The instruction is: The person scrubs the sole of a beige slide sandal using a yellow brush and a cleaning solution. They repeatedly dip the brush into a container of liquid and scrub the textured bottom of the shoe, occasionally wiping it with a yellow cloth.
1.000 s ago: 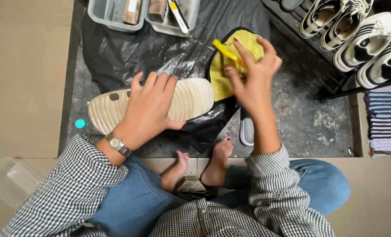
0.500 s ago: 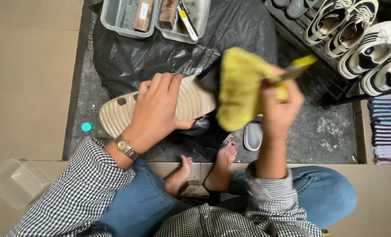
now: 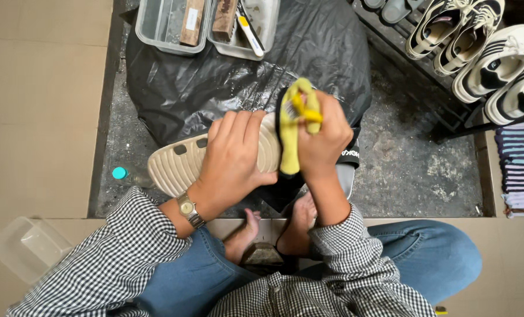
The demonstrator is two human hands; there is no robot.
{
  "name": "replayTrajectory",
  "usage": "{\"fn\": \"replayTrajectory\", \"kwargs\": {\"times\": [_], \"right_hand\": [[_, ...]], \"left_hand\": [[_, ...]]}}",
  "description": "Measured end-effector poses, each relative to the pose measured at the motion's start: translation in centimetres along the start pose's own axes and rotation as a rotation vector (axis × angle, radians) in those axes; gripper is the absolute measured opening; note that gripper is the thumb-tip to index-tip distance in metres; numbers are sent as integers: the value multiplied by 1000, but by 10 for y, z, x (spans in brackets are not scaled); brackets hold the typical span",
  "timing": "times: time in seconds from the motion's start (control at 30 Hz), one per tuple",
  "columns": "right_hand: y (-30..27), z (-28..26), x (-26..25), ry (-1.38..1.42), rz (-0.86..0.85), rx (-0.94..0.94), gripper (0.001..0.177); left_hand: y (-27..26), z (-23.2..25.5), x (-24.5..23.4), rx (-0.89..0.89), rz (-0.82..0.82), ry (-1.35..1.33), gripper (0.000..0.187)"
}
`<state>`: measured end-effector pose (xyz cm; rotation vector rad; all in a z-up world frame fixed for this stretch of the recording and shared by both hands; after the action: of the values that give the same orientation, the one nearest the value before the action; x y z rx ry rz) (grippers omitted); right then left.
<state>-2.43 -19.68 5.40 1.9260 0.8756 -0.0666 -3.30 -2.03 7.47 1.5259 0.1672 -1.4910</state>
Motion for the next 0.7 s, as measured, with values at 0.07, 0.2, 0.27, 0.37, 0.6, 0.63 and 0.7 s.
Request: {"fn": "replayTrajectory", "kwargs": {"times": [0.07,0.2,0.27,0.37,0.6,0.63,0.7], "right_hand": [[10,16,3,22,10,36,26],[20,61,4,-44,133,273,12],[29,88,-3,252,222,507,14],[39,83,-26,779,347,866,13],[7,23,-40,436,-11,295,47],[1,8,-35,437,-10,295,47],[-11,-26,-21,258,-291,95,66]], "left_hand": [[1,0,1,4,5,9,117],[1,-2,-2,3,-51,24,119],[3,-6,-7,-24,-50,-2,117],[3,-13,-7,-64,-58,-38,114],[8,-18,-5,-124,-138,33,109],[7,-17,-4,-124,-138,33,109],[6,-16,-3,-59,-114,25,109]]}}
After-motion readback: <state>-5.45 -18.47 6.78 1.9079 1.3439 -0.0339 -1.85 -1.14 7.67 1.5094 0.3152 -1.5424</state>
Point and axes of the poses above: each hand's wrist, its own y-axis towards the middle knuckle, its own x-axis out of the palm, z = x × y, the point moved 2 cm from there along y, towards the middle knuckle, and after that the axes turned 4 degrees about y, right-handed, at the moved point
